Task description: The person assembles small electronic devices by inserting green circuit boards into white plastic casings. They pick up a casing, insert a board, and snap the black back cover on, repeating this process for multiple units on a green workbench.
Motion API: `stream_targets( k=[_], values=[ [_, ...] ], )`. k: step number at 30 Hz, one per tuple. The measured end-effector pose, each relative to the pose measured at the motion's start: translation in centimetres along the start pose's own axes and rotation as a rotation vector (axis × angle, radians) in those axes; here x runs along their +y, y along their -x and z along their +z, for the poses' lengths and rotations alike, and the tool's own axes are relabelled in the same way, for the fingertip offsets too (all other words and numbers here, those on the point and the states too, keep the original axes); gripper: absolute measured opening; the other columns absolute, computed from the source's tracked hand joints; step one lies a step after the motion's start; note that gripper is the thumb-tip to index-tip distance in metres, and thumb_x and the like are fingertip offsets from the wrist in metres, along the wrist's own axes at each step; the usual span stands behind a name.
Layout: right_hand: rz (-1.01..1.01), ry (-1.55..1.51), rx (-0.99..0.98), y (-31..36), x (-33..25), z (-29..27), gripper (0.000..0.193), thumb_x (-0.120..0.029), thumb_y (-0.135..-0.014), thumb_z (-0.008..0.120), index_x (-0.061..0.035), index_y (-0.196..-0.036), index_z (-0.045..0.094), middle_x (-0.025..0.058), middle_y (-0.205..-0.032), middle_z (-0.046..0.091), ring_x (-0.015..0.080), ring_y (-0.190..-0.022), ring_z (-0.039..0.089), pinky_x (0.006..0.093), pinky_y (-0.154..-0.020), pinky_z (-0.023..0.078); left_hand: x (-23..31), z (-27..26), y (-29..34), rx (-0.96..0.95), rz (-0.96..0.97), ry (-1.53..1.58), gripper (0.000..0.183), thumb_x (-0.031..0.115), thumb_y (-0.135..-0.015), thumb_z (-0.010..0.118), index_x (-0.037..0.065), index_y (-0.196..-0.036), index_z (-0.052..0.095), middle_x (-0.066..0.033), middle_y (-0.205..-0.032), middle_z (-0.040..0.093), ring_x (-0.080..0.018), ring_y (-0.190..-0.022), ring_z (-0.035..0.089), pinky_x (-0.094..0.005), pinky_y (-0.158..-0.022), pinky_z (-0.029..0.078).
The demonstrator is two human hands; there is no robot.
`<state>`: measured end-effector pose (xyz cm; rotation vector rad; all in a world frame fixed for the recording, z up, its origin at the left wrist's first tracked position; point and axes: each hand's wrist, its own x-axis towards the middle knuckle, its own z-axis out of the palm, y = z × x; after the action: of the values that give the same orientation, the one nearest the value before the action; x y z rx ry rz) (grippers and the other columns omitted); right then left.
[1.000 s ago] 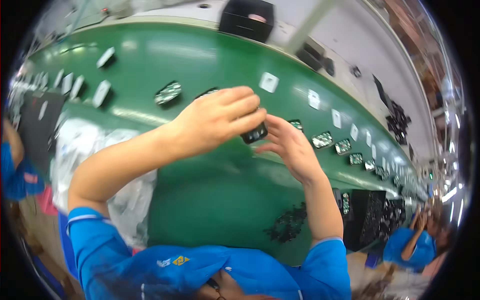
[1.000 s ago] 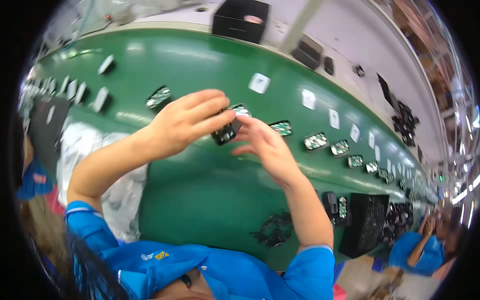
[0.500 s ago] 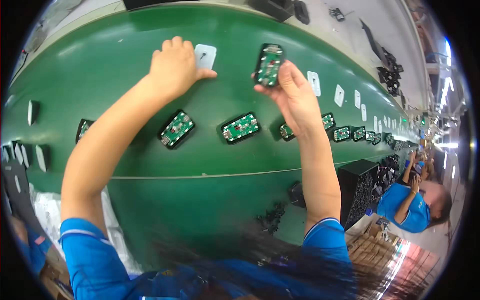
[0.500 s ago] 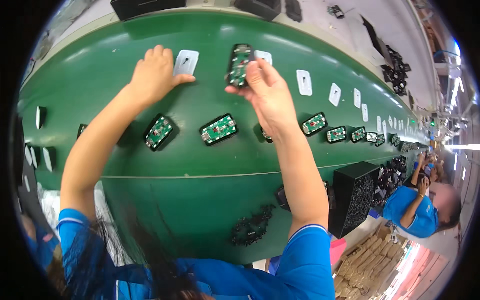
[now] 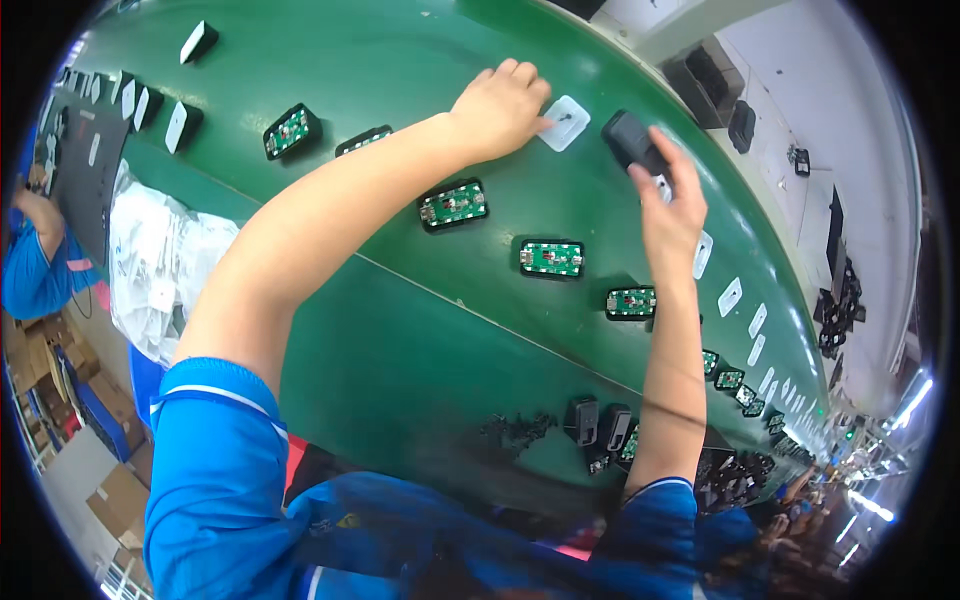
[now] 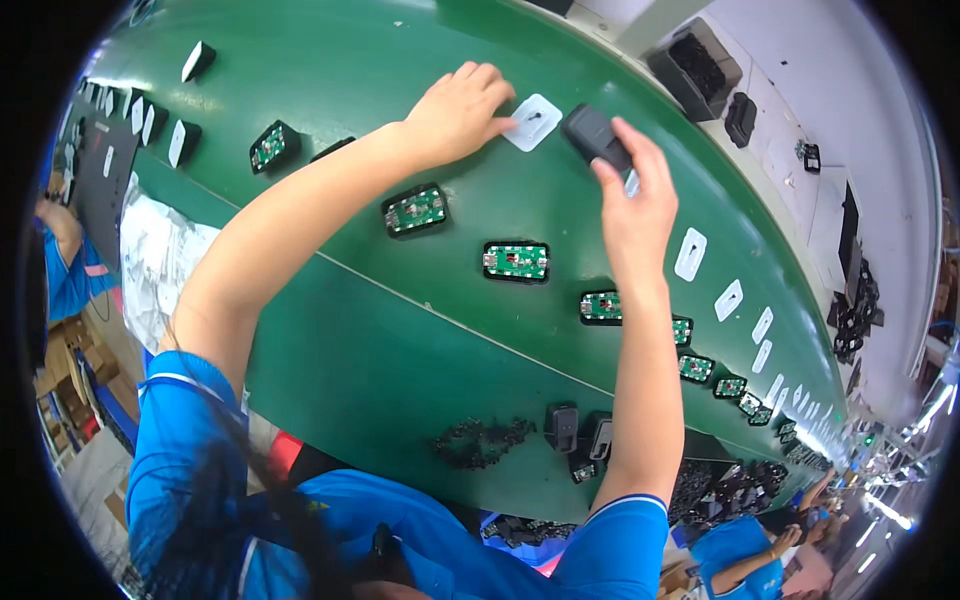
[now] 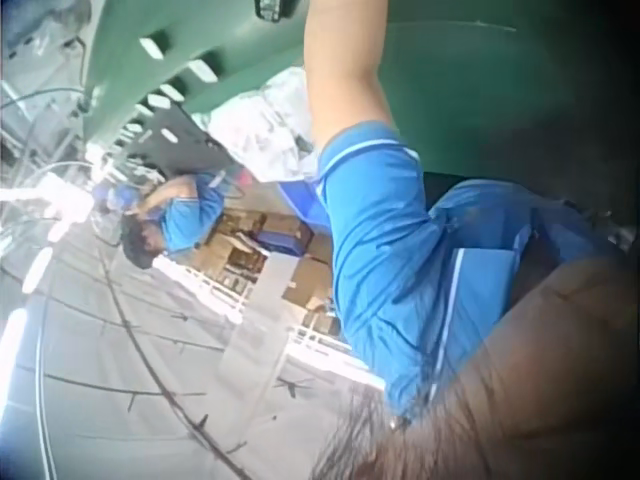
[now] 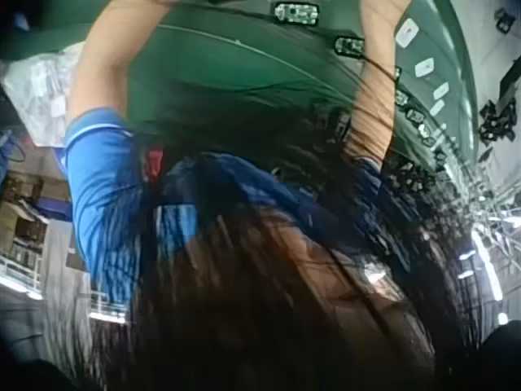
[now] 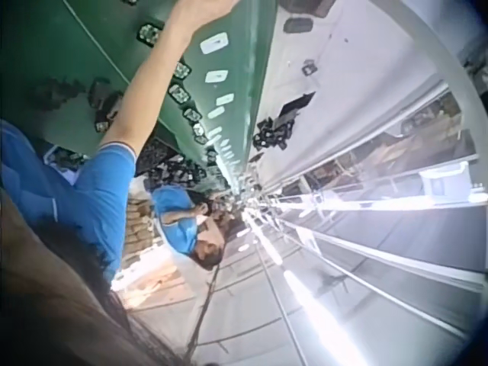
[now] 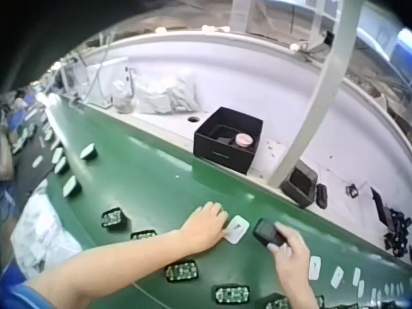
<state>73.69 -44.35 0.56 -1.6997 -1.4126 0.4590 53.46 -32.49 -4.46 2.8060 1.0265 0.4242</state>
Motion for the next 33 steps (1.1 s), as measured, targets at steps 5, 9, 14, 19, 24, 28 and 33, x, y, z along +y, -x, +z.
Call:
stream_targets(
  k=[5, 9, 14, 19, 24, 28, 33],
  values=[
    [0.094, -0.178, 0.065, -1.9, 0.0, 1.0, 0.038, -0.005, -0.082, 0.068, -0.0042, -0.119, 0.059, 0.0089, -0.115, 0.061, 0.0176, -0.094, 0.061, 0.0287, -0.082, 0.048, 3.2, 0.3, -1.3, -0.078, -0.171, -0.084, 0.068, 0.051, -0.067, 0.073, -0.003, -0.103, 0.056, -0.0148, -0.105, 0.052, -0.0277, -0.106, 0.049, -0.0395, -0.087, 0.043],
    [-0.023, 0.012, -0.013, -1.3, -0.4, 1.4, 0.036, -0.007, -0.082, 0.069, -0.0027, -0.116, 0.06, 0.0097, -0.112, 0.062, 0.0188, -0.094, 0.062, 0.0304, -0.084, 0.048, 0.3, 0.9, -0.9, 0.006, 0.065, -0.014, 0.044, 0.03, -0.072, 0.073, 0.004, -0.104, 0.056, -0.0091, -0.108, 0.053, -0.0251, -0.109, 0.048, -0.0379, -0.088, 0.043],
    [-0.183, 0.238, -0.185, -1.4, -1.3, 3.1, 0.037, -0.01, -0.08, 0.07, -0.0039, -0.115, 0.06, 0.0111, -0.109, 0.064, 0.0227, -0.094, 0.063, 0.0338, -0.085, 0.048, -4.9, 1.8, 1.3, 0.182, 0.218, 0.192, 0.03, 0.015, -0.081, 0.057, 0.008, -0.11, 0.06, -0.007, -0.124, 0.055, -0.0209, -0.122, 0.048, -0.0388, -0.097, 0.042],
    [-0.147, 0.277, -0.185, -1.4, -1.9, 5.1, 0.037, -0.014, -0.08, 0.071, -0.004, -0.114, 0.061, 0.0123, -0.106, 0.065, 0.0246, -0.091, 0.063, 0.0353, -0.083, 0.049, -6.2, -2.5, 2.4, -0.024, 0.283, 0.502, 0.052, 0.002, -0.086, 0.051, 0.001, -0.136, 0.04, -0.0185, -0.142, 0.039, -0.0321, -0.134, 0.033, -0.0395, -0.109, 0.03],
    [-0.125, 0.426, -0.241, -2.3, -3.3, 7.2, 0.038, -0.018, -0.08, 0.071, -0.0012, -0.111, 0.06, 0.0146, -0.106, 0.065, 0.0265, -0.092, 0.063, 0.0363, -0.082, 0.049, -7.4, -2.3, 2.7, -0.041, 0.407, 0.438, 0.06, -0.006, -0.077, 0.047, 0.002, -0.136, 0.042, -0.0166, -0.143, 0.04, -0.0297, -0.134, 0.035, -0.0388, -0.107, 0.032],
    [-0.155, 0.527, -0.252, -2.2, -3.4, 7.8, 0.039, -0.02, -0.08, 0.071, -0.0023, -0.113, 0.06, 0.0148, -0.106, 0.065, 0.0278, -0.094, 0.062, 0.0377, -0.085, 0.048, -7.4, -2.3, 2.5, -0.097, 0.388, 0.401, 0.061, -0.005, -0.075, 0.046, 0.005, -0.136, 0.044, -0.0142, -0.143, 0.041, -0.028, -0.134, 0.035, -0.0398, -0.106, 0.032],
    [-0.19, 0.575, -0.265, -1.9, -2.6, 8.2, 0.038, -0.021, -0.081, 0.069, -0.0029, -0.113, 0.06, 0.0148, -0.106, 0.064, 0.0291, -0.096, 0.062, 0.0388, -0.087, 0.048, -7.4, -1.3, 2.5, -0.107, 0.386, 0.383, 0.053, 0.001, -0.08, 0.044, 0.008, -0.133, 0.049, -0.0093, -0.141, 0.045, -0.0261, -0.133, 0.037, -0.0432, -0.105, 0.033]
  ],
)
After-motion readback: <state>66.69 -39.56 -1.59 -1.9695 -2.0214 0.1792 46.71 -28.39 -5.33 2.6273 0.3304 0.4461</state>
